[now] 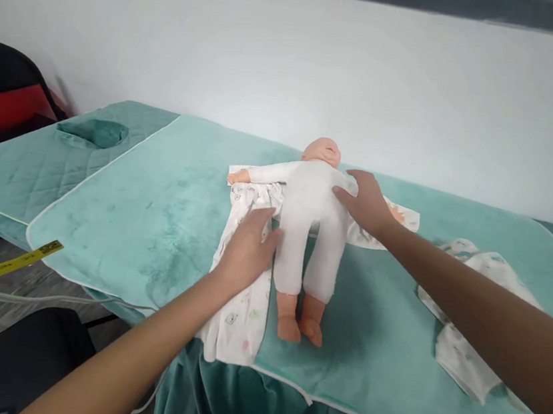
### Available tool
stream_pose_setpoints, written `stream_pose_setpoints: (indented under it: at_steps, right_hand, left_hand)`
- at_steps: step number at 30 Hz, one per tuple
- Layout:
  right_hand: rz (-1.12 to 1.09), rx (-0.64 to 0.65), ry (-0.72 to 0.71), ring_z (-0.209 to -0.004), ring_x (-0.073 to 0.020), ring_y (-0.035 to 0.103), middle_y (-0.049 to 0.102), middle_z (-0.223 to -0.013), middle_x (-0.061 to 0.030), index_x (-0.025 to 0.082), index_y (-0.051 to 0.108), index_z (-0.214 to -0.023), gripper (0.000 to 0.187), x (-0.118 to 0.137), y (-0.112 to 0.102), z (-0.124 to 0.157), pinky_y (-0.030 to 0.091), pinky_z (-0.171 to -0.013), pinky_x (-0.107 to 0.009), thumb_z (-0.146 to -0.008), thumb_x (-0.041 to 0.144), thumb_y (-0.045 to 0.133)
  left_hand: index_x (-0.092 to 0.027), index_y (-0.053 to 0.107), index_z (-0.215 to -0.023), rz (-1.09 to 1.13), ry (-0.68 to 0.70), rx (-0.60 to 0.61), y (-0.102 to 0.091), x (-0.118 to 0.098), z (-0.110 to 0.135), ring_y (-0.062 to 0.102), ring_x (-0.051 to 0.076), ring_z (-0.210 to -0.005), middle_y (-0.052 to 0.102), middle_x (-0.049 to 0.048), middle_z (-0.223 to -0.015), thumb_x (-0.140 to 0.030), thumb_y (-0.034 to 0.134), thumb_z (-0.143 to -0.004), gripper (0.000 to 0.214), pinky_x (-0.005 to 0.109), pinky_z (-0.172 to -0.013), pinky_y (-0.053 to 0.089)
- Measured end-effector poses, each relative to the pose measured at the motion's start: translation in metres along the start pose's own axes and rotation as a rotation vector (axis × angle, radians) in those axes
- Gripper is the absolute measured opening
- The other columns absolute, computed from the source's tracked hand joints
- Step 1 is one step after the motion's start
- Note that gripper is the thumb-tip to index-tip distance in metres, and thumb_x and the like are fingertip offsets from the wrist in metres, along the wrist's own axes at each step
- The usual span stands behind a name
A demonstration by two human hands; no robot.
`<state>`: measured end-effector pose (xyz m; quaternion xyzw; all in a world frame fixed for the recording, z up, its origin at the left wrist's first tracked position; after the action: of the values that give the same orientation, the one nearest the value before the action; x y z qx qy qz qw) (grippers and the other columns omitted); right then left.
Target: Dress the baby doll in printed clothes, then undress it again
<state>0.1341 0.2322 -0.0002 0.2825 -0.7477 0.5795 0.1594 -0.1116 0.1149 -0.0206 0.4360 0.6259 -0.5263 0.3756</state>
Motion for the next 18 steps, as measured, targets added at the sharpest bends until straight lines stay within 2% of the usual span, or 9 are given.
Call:
stream_pose_setpoints:
  at_steps: [2, 4, 6, 8, 11, 14, 18]
  right_hand:
    - [0.016, 0.027, 0.042, -0.14, -0.0401, 0.033, 0.041, -0.149, -0.0216, 0.016, 0.04, -0.141, 0.076, -0.011, 0.006, -0.025, 0.028, -0.114, -0.056, -0.08, 0.053, 0.064]
    - [-0.024, 0.079, 0.132, -0.135, -0.0425, 0.039, 0.043, -0.147, -0.0253, 0.012, 0.032, -0.146, 0.091, -0.022, 0.013, -0.047, 0.032, -0.111, -0.057, -0.077, 0.063, 0.064]
    - [-0.073, 0.137, 0.233, -0.128, -0.0424, 0.048, 0.05, -0.14, -0.0273, 0.009, 0.03, -0.146, 0.099, -0.032, 0.017, -0.066, 0.037, -0.108, -0.055, -0.075, 0.07, 0.062]
    - [-0.09, 0.175, 0.302, -0.127, -0.0425, 0.051, 0.053, -0.138, -0.0274, 0.009, 0.035, -0.145, 0.102, -0.04, 0.019, -0.082, 0.039, -0.106, -0.054, -0.072, 0.074, 0.063]
    - [-0.153, 0.262, 0.34, -0.126, -0.0417, 0.052, 0.053, -0.141, -0.0242, 0.016, 0.048, -0.138, 0.091, -0.051, 0.018, -0.104, 0.043, -0.102, -0.055, -0.069, 0.072, 0.068]
    - [-0.379, 0.495, 0.362, -0.113, -0.0355, 0.064, 0.063, -0.132, -0.018, 0.022, 0.059, -0.127, 0.067, -0.055, 0.019, -0.118, 0.052, -0.092, -0.05, -0.075, 0.063, 0.068]
    - [-0.61, 0.718, 0.39, -0.101, -0.0268, 0.07, 0.072, -0.113, -0.0152, 0.018, 0.069, -0.113, 0.043, -0.049, 0.018, -0.123, 0.056, -0.081, -0.037, -0.086, 0.05, 0.062]
  left_hand:
    - [-0.021, 0.063, -0.106, 0.19, -0.239, 0.1, 0.015, -0.006, -0.003, 0.059, 0.031, -0.115, 0.066, 0.0116, -0.119, -0.036, 0.063, -0.084, 0.027, 0.046, -0.103, 0.043]
    - [-0.02, 0.064, -0.104, 0.411, -0.455, 0.191, 0.029, -0.005, -0.01, 0.063, 0.03, -0.107, 0.069, 0.0114, -0.113, -0.042, 0.067, -0.082, 0.031, 0.044, -0.095, 0.049]
    - [-0.019, 0.065, -0.106, 0.638, -0.591, 0.272, 0.039, 0.001, -0.02, 0.065, 0.029, -0.105, 0.071, 0.0121, -0.111, -0.044, 0.069, -0.081, 0.036, 0.042, -0.094, 0.051]
    - [-0.016, 0.066, -0.111, 0.835, -0.643, 0.346, 0.045, 0.008, -0.03, 0.066, 0.028, -0.108, 0.071, 0.0133, -0.113, -0.044, 0.07, -0.082, 0.04, 0.04, -0.097, 0.051]
    - [-0.015, 0.065, -0.118, 1.008, -0.676, 0.425, 0.049, 0.016, -0.04, 0.066, 0.027, -0.111, 0.071, 0.014, -0.115, -0.045, 0.068, -0.084, 0.046, 0.039, -0.1, 0.051]
    - [-0.014, 0.063, -0.124, 1.081, -0.737, 0.438, 0.05, 0.022, -0.044, 0.068, 0.028, -0.108, 0.072, 0.0147, -0.114, -0.048, 0.066, -0.085, 0.051, 0.039, -0.099, 0.052]
    - [-0.015, 0.061, -0.128, 1.157, -0.745, 0.422, 0.048, 0.027, -0.043, 0.068, 0.028, -0.108, 0.071, 0.0136, -0.116, -0.046, 0.065, -0.086, 0.052, 0.039, -0.099, 0.052]
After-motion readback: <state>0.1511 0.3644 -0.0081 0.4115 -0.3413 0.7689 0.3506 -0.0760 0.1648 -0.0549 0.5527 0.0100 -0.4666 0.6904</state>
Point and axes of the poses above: each hand's wrist, its own z-axis away from the middle knuckle, its own y-axis out of the palm, x = y × z, the point moved 1 cm from there along -z, towards the middle knuckle
